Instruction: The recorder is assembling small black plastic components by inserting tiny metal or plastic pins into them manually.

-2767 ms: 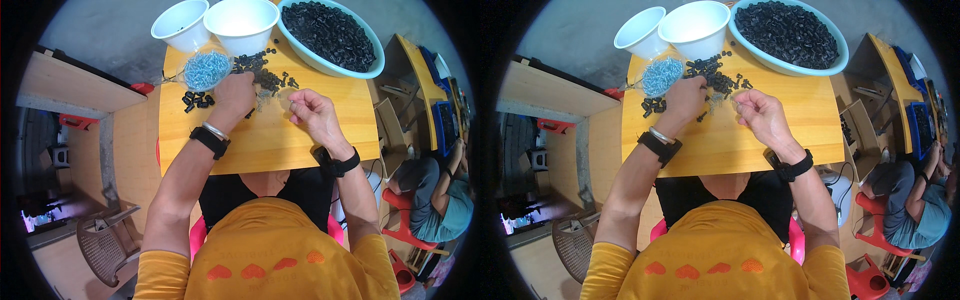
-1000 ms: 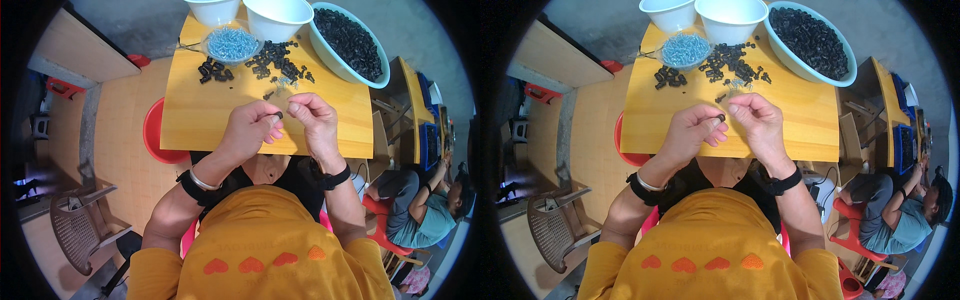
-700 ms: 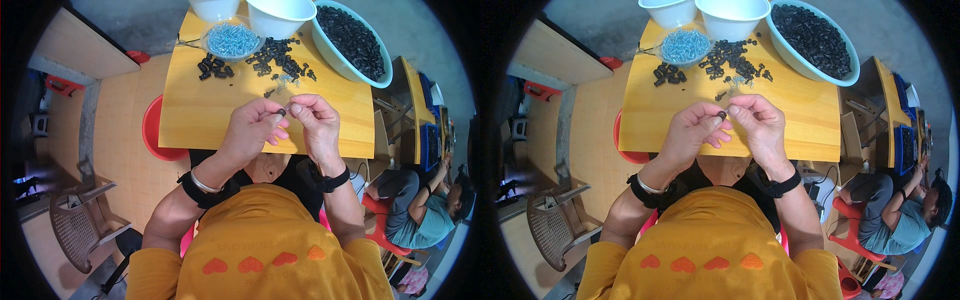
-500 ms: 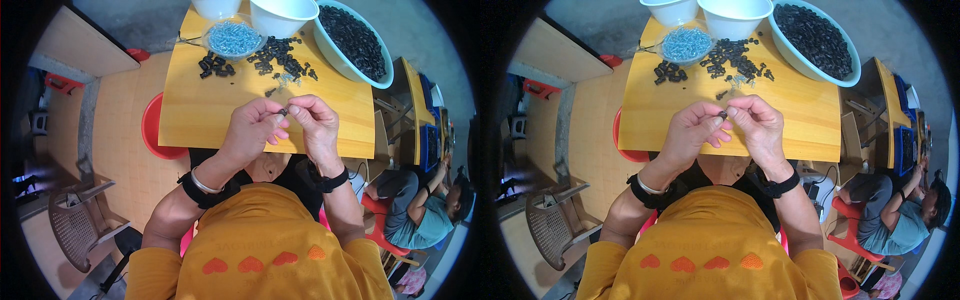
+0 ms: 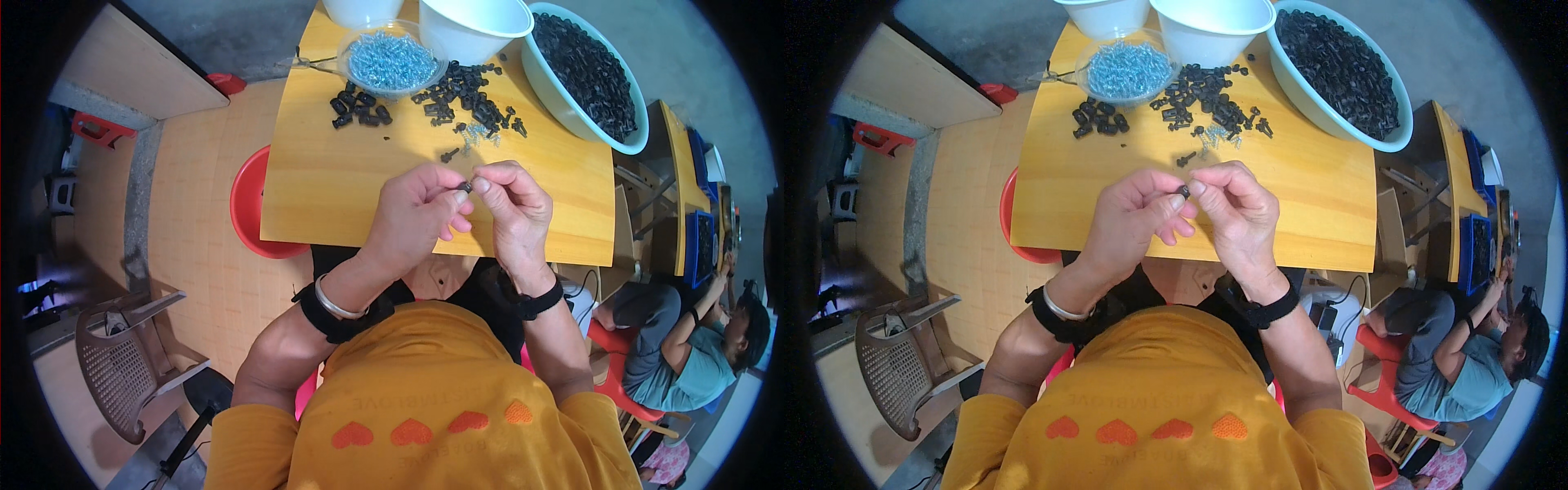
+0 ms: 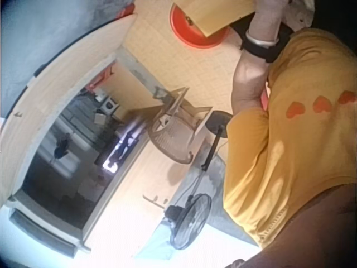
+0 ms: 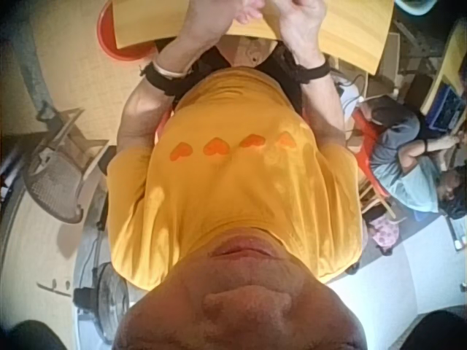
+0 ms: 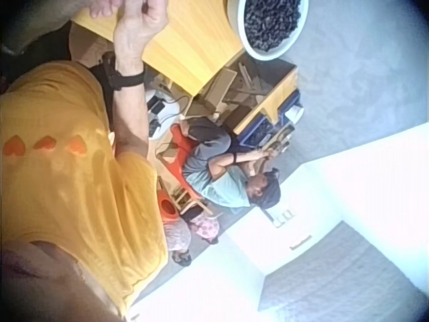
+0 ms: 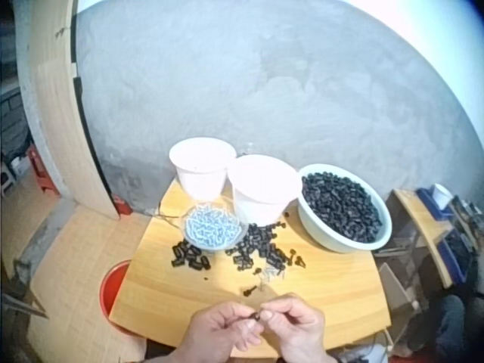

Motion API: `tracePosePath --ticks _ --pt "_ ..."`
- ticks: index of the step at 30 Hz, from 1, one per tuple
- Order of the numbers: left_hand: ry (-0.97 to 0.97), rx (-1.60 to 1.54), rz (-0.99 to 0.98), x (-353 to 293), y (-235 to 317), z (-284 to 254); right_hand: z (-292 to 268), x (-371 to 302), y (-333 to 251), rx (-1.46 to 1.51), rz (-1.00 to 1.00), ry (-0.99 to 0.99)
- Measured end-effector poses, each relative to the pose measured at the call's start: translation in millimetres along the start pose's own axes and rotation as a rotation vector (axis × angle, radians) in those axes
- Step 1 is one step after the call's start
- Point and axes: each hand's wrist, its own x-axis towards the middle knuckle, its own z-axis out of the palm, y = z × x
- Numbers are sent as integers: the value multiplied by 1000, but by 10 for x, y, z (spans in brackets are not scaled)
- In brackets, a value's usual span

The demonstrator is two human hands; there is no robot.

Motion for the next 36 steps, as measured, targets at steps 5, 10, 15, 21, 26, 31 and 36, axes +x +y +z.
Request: tracePosePath --ticks 5,10,15,21,26,31,36 --pt "-6 -30 17 5 -33 -46 16 11 49 -46 -16 -18" --pt "-14 -34 2 30 -28 -61 11 -22 49 -303 -83 -81" --pt "40 -93 9 62 -107 -63 12 -124 107 -403 -164 -109" --pt "20 -30 16 135 -167 -115 -162 -82 161 85 162 -309" --pt "39 22 -46 195 -117 -100 -463 249 57 -298 306 -85" --pt "45 23 -96 201 -95 -120 -583 646 272 -860 64 -32" --pt "99 2 -130 208 -95 -205 -502 755 249 -990 82 -88"
